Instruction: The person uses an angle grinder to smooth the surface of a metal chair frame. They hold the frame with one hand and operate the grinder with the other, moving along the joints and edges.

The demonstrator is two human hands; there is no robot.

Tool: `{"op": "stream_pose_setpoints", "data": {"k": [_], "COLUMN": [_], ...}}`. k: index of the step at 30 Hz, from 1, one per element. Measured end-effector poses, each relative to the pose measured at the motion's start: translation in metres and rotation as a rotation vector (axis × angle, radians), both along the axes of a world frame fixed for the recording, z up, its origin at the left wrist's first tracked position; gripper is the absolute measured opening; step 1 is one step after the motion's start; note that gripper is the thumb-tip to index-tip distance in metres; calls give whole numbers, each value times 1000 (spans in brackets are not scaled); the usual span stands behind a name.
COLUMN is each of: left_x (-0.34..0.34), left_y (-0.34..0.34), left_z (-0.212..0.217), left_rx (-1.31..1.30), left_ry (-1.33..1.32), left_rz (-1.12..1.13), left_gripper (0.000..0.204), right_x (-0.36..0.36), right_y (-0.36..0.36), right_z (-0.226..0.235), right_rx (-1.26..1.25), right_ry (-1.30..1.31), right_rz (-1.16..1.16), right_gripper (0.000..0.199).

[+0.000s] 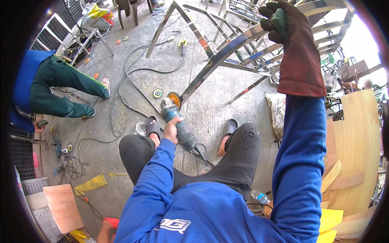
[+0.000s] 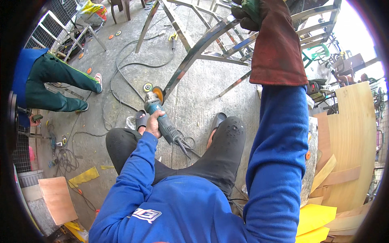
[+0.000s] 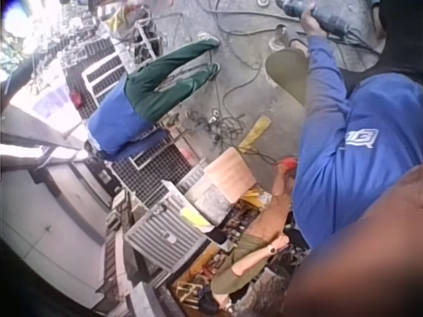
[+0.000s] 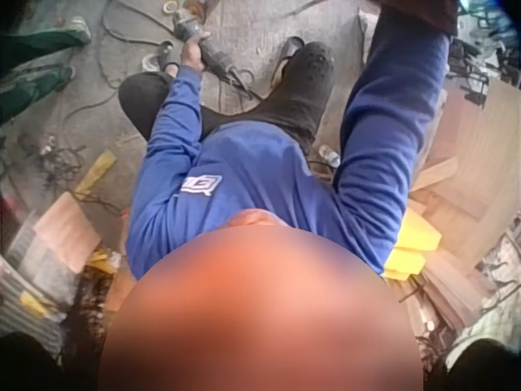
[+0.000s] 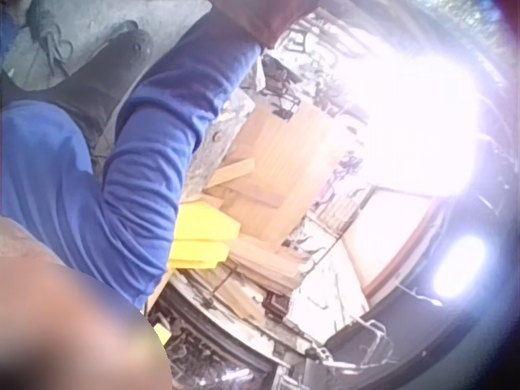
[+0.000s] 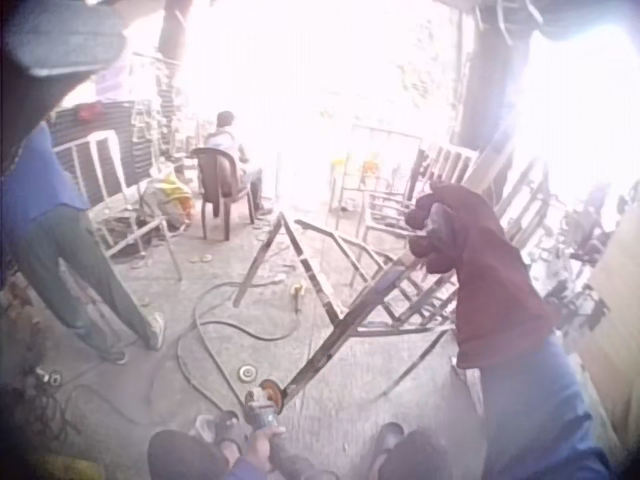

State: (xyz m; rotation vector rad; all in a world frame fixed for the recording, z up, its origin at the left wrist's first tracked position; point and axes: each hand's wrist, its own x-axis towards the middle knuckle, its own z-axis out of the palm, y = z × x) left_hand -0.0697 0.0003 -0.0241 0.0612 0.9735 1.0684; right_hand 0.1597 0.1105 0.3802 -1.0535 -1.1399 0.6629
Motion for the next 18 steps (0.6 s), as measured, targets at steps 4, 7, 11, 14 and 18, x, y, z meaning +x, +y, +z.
{"op": "stream_pose_setpoints", "data": {"k": [4,7,11,14,18], "left_x": [3,17,41,59,73], "left_y": [0,12,45,70,89], "left_z": [13,55,130,179,201], "left_rx": [-15,200,541,710,751], "left_ry": [-17,126,276,471,497], "left_rz": [9,-99,-197,-237,-223], "left_gripper": [35,34,45,42,41], "right_x": [8,17,16,18,49], "right_y": [24,45,43,46,79], "right_z": [11,15,14,14,11], "right_rx": [-189,-306,-322,-363,-449], "right_ry": [1,25,10,-133,175], "right_rz": [83,139,134,-8,370], "right_gripper": [26,27,27,24,16]}}
